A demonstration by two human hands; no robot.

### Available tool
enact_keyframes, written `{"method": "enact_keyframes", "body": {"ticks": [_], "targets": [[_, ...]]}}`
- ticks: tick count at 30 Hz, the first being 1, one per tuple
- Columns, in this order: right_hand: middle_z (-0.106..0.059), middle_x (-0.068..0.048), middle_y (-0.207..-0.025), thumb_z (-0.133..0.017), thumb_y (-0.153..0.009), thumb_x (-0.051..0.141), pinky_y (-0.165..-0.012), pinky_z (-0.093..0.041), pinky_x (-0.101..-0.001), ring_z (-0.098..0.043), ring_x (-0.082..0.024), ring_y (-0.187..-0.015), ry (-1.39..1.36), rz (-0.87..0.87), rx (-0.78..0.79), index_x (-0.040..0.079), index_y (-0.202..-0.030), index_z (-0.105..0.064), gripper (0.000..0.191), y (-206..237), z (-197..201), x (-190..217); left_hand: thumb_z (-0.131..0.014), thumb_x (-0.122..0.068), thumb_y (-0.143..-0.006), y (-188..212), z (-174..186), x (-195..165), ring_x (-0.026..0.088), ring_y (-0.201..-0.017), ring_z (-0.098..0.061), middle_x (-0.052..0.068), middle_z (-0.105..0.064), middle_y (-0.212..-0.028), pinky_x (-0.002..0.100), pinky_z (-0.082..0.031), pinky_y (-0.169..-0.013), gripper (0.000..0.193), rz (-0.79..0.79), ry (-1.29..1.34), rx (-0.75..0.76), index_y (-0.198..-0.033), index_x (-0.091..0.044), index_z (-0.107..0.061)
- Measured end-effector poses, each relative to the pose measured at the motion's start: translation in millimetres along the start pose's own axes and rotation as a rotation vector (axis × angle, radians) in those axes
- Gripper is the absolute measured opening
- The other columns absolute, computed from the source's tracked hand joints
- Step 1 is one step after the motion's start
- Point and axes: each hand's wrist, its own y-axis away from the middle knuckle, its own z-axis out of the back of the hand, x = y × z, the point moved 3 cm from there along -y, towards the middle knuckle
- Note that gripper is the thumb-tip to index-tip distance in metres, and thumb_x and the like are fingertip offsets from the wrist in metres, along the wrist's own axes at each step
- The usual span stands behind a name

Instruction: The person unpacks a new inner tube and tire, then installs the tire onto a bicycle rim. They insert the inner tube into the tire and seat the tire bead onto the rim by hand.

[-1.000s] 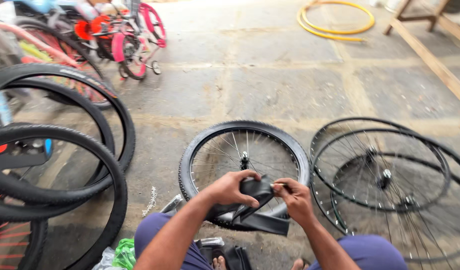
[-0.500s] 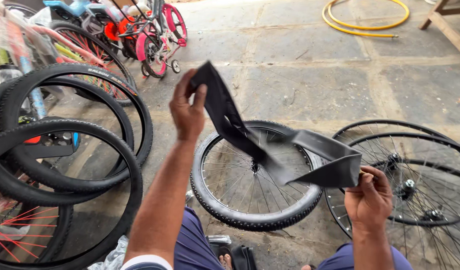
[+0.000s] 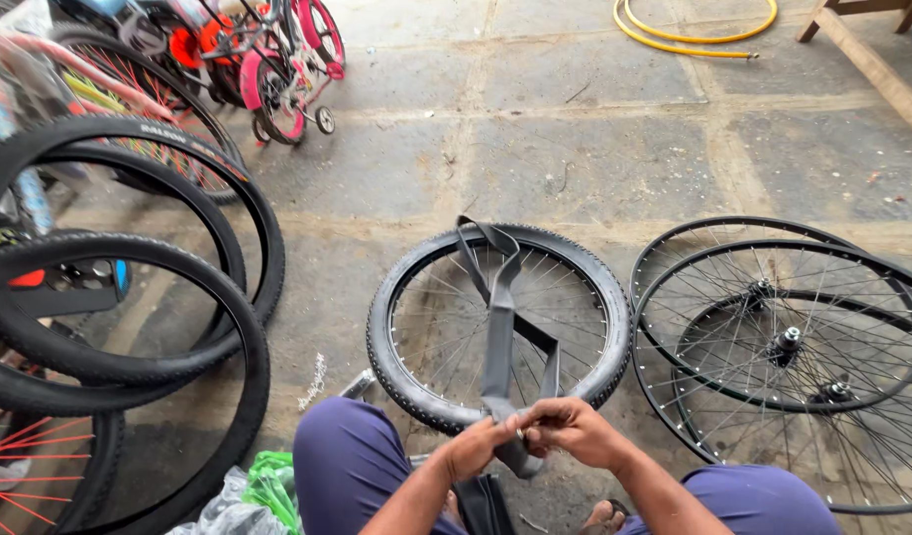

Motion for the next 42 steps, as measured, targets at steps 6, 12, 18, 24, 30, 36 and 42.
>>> {"method": "enact_keyframes", "body": {"ticks": [6,12,18,24,30,36,42], "targets": [[-0.072,-0.001,-0.083,-0.071,-0.095,0.011,-0.067,-0.051,-0.0232,-0.063,-0.006,-0.074,0.252,0.021,-0.429,-0.002,-0.106,-0.076,0.018,-10.6,-18.6,-11.8,-0.053,-0.047,-0.104,7.6,3.4,2.4,0.011,-0.106,-0.061,0.002,-0.068,-0.116,0.028,-0.05,-0.096,0.056,-0.224,-0.144,-0.329,-0.135,-0.001,-0.059],[-0.07,-0.001,-0.082,-0.07,-0.094,0.013,-0.062,-0.051,-0.0254,-0.06,-0.009,-0.07,0.227,-0.022,-0.741,-0.002,-0.107,-0.078,0.021,-15.3,-32.1,-22.8,-0.05,-0.044,-0.103,-2.9,11.5,-3.1,0.013,-0.1,-0.064,0.003,-0.07,-0.111,0.029,-0.052,-0.09,0.052,-0.233,0.385,-0.243,-0.138,-0.006,-0.057],[-0.073,-0.005,-0.083,-0.067,-0.093,0.017,-0.065,-0.057,-0.0268,-0.067,-0.013,-0.07,0.286,0.028,-0.778,0.002,-0.105,-0.075,0.021,-16.0,-37.5,-40.2,-0.053,-0.034,-0.109,-6.8,20.6,-1.5,0.018,-0.107,-0.061,0.01,-0.068,-0.119,0.035,-0.049,-0.098,0.049,-0.412,-0.111,-0.438,-0.147,-0.004,-0.057],[-0.063,-0.001,-0.076,-0.066,-0.1,0.029,-0.055,-0.043,-0.0242,-0.055,-0.009,-0.064,0.222,-0.04,-0.75,0.005,-0.092,-0.07,0.026,-12.7,-49.4,-59.3,-0.04,-0.043,-0.112,0.6,14.2,25.7,0.02,-0.129,-0.049,0.013,-0.051,-0.145,0.032,-0.038,-0.113,0.064,-0.477,-0.229,-0.369,-0.158,0.001,-0.035],[-0.061,0.002,-0.072,-0.06,-0.099,0.03,-0.056,-0.042,-0.0209,-0.054,-0.007,-0.061,-0.124,-0.047,-0.823,0.007,-0.096,-0.07,0.025,-8.0,-60.9,-79.8,-0.036,-0.051,-0.111,22.8,12.3,30.7,0.026,-0.132,-0.048,0.017,-0.049,-0.143,0.035,-0.036,-0.118,0.072,-0.426,-0.379,-0.409,-0.162,0.0,-0.033],[-0.062,0.003,-0.09,-0.07,-0.097,0.017,-0.071,-0.047,-0.0214,-0.057,-0.005,-0.078,0.043,0.084,-0.739,0.006,-0.108,-0.061,0.018,-4.2,-59.0,-88.6,-0.037,-0.053,-0.111,29.1,11.3,34.8,0.035,-0.15,-0.038,0.023,-0.039,-0.158,0.04,-0.029,-0.124,0.072,-0.453,-0.419,-0.405,-0.159,0.0,-0.033],[-0.057,0.0,-0.071,-0.061,-0.107,0.035,-0.045,-0.034,-0.0216,-0.047,-0.007,-0.053,-0.133,-0.076,-0.733,0.003,-0.105,-0.062,0.031,2.4,-60.9,-102.1,-0.042,-0.054,-0.107,32.2,9.6,42.8,0.037,-0.144,-0.044,0.025,-0.039,-0.154,0.041,-0.033,-0.12,0.07,-0.374,-0.514,-0.445,-0.16,-0.008,-0.037]]}}
